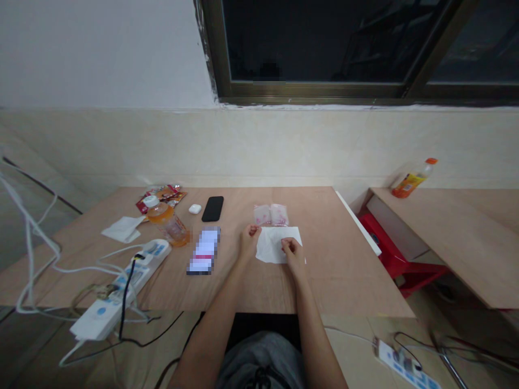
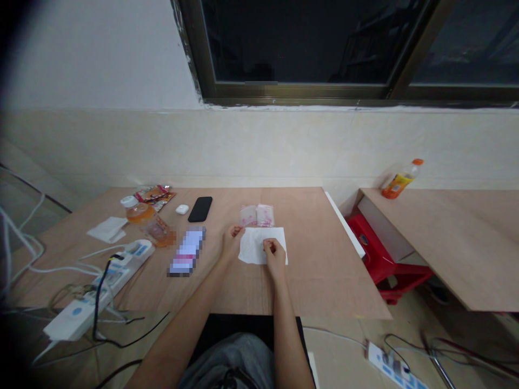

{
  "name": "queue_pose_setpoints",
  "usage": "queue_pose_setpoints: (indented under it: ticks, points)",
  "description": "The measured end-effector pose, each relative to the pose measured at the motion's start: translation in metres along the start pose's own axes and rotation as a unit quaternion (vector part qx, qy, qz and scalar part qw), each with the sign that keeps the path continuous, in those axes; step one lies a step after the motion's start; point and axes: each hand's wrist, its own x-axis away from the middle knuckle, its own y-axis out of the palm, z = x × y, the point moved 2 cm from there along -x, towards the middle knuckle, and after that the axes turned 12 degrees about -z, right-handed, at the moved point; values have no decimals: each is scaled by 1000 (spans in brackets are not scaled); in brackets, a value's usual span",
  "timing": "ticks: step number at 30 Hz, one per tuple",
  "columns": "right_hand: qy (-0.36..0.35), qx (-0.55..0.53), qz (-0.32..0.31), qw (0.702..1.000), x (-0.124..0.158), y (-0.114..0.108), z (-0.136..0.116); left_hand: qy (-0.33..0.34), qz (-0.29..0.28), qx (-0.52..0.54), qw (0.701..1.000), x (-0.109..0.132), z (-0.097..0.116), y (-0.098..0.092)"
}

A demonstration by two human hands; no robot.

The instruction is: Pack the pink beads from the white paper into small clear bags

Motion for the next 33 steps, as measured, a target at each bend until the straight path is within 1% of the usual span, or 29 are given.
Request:
queue_pose_setpoints:
  ticks: [14, 21, 33]
  points:
    - [7, -3, 2, 1000, 0, 0, 0, -7, -3, 4, 1000, 0, -1, -1]
    - [8, 3, -3, 1000, 0, -1, 3, -16, 4, 0, 1000, 1, 3, 0]
    - [0, -1, -3, 1000, 0, -1, -2, -11, 0, 1, 1000, 1, 4, 1]
